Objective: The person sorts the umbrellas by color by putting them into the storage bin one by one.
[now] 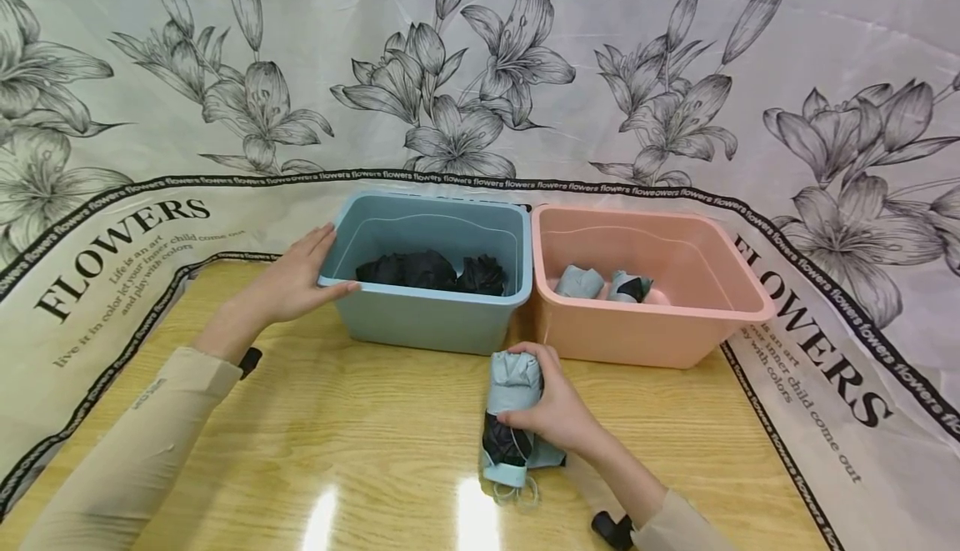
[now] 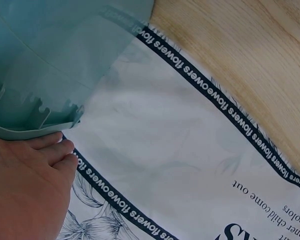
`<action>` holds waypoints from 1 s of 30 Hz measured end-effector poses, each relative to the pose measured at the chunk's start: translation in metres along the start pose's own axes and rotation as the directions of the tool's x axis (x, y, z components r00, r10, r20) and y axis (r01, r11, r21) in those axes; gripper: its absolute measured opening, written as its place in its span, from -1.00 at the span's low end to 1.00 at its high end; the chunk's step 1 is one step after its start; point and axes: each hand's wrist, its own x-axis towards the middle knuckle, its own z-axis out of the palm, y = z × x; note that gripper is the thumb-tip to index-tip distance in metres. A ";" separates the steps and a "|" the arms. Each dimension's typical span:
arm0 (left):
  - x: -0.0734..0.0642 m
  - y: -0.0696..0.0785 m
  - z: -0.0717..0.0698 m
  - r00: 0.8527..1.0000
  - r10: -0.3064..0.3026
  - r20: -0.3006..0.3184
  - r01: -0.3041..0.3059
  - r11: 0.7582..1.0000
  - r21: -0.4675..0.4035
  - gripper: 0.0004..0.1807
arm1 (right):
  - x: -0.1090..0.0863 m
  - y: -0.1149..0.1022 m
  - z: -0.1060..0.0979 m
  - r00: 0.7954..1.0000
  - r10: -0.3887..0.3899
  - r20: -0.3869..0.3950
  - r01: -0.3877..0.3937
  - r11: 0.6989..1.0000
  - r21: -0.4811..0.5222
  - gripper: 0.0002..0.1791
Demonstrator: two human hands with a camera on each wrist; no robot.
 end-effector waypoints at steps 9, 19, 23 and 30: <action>0.001 0.000 0.001 1.000 0.000 -0.002 0.000 1.000 0.003 0.27 | -0.005 -0.027 -0.024 0.994 -0.041 -0.101 0.042 0.999 0.009 -0.03; 0.000 0.000 -0.001 1.000 0.001 -0.010 -0.001 1.000 0.001 0.25 | -0.004 -0.055 -0.065 0.979 -0.004 -0.203 0.004 1.000 -0.002 0.00; -0.001 0.000 -0.001 1.000 0.000 -0.005 0.000 1.000 0.000 0.26 | -0.002 -0.061 -0.081 0.970 -0.013 -0.242 0.025 0.999 0.045 -0.04; 0.000 0.001 0.000 1.000 0.000 0.006 0.000 1.000 0.007 0.28 | 0.004 -0.060 -0.115 0.949 -0.056 -0.312 0.115 0.978 0.175 -0.08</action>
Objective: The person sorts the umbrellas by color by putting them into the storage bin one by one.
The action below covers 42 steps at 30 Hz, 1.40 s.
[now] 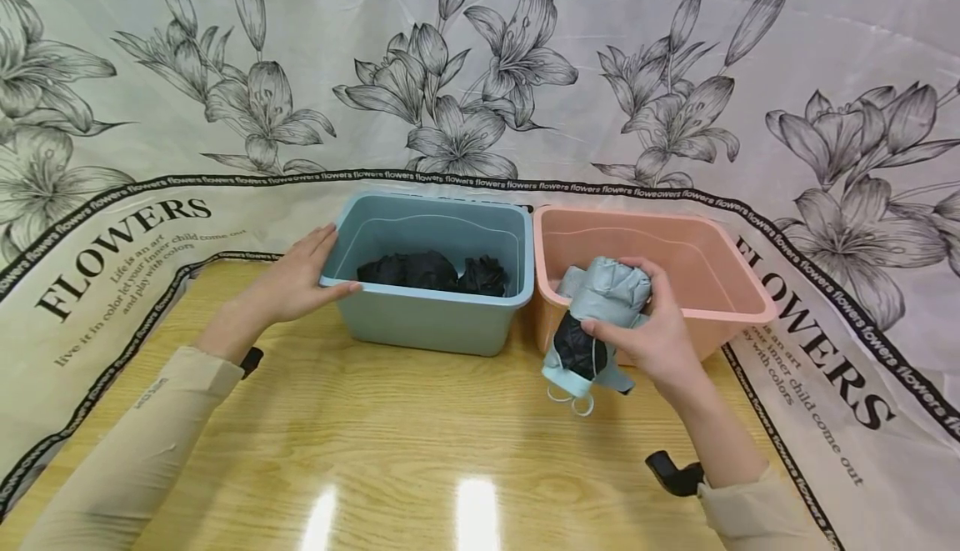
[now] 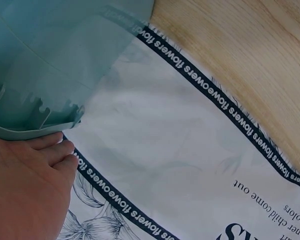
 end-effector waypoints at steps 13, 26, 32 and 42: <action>0.001 0.000 0.000 1.000 0.001 -0.015 -0.001 1.000 0.009 0.24 | 0.043 -0.018 -0.077 0.992 0.048 -0.113 -0.039 0.996 0.081 -0.04; 0.004 -0.004 0.002 1.000 0.008 -0.017 -0.008 1.000 0.027 0.24 | 0.093 -0.001 -0.136 0.983 0.132 -0.127 -0.173 0.895 -0.411 0.00; 0.003 -0.004 0.000 1.000 0.002 -0.021 -0.002 1.000 0.018 0.24 | 0.116 0.025 -0.152 0.983 0.160 -0.091 -0.184 0.852 -0.489 0.03; 0.002 -0.002 -0.001 1.000 0.007 -0.015 -0.007 1.000 0.015 0.22 | 0.131 0.077 -0.148 0.980 0.197 0.031 -0.147 0.816 -0.559 0.08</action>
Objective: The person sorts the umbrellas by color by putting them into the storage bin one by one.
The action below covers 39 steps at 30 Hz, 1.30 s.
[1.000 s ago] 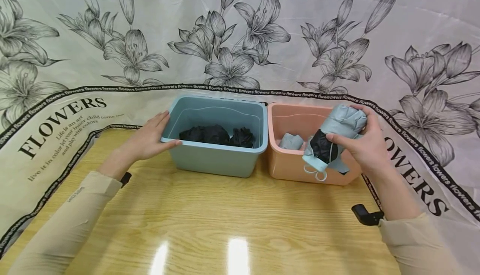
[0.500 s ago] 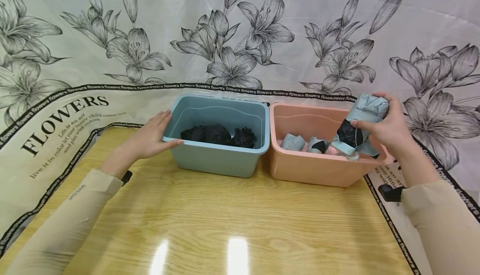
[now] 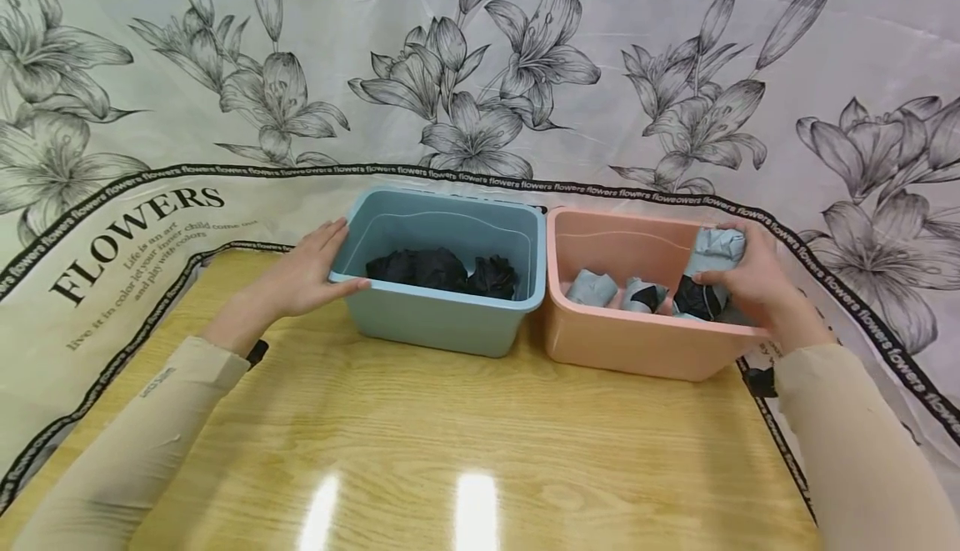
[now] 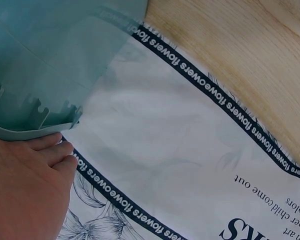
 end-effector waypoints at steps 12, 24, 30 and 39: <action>0.001 -0.002 0.000 1.000 -0.013 0.009 0.013 1.000 0.012 0.25 | 0.019 0.027 0.016 0.959 -0.079 0.271 0.127 0.978 -0.166 -0.08; 0.001 -0.001 -0.002 1.000 -0.011 0.006 0.011 1.000 0.012 0.25 | 0.024 0.029 0.017 0.900 -0.049 0.433 0.114 0.985 -0.127 -0.18; 0.001 0.000 0.001 1.000 -0.010 0.016 0.009 1.000 0.009 0.25 | 0.024 0.041 0.020 0.812 0.010 0.584 -0.006 1.000 -0.009 -0.11; -0.001 -0.001 0.005 1.000 -0.006 0.012 0.006 1.000 0.002 0.25 | 0.019 0.032 0.024 0.727 0.098 0.680 -0.151 0.988 0.019 -0.10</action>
